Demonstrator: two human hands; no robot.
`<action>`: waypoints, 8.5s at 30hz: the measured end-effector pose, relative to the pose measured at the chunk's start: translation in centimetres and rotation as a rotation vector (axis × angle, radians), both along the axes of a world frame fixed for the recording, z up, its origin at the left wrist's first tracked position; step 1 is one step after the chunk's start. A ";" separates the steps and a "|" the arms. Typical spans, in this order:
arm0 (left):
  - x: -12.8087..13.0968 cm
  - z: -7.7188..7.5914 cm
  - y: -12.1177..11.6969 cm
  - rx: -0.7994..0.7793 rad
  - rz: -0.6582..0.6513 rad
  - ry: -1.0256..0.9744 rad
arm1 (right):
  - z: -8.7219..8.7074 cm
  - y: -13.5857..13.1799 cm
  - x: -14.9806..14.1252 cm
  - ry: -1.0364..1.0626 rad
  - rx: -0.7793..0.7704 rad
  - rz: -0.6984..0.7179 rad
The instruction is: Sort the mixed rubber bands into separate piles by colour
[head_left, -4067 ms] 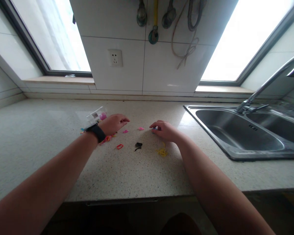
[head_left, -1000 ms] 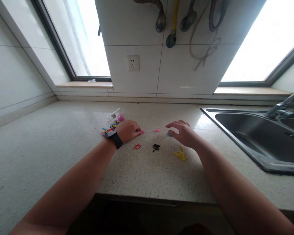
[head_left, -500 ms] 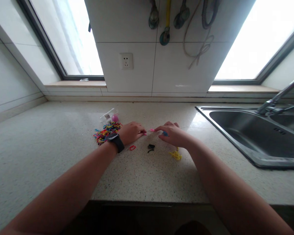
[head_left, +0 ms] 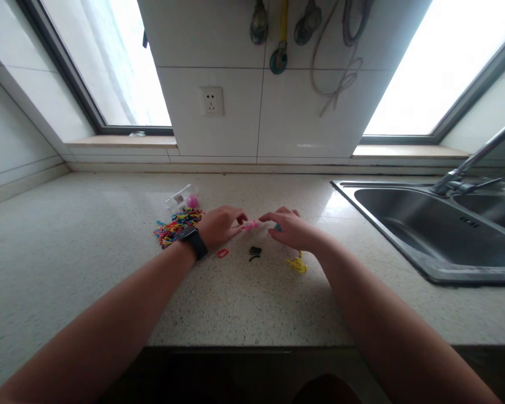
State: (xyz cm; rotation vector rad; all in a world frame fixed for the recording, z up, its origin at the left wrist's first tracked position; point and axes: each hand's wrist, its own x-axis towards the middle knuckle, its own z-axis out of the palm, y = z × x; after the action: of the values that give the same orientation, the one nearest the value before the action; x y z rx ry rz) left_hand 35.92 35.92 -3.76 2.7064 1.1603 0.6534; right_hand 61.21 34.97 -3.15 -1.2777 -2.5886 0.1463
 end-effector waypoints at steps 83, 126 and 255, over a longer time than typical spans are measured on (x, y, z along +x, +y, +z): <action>-8.4 2.0 -0.1 0.215 0.143 0.104 | -2.1 3.4 4.3 0.605 0.220 -0.229; -11.3 2.2 0.6 -0.107 0.099 0.077 | -2.6 2.2 4.2 0.564 -0.032 -0.150; 8.7 3.0 -6.9 -0.271 -0.201 -0.255 | -1.8 2.8 4.9 0.661 -0.047 -0.317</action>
State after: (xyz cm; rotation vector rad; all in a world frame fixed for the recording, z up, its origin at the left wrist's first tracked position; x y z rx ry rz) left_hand 44.67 29.06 -0.73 2.3891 0.8351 0.7255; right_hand 66.16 37.76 -4.95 -1.3488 -1.8189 0.4788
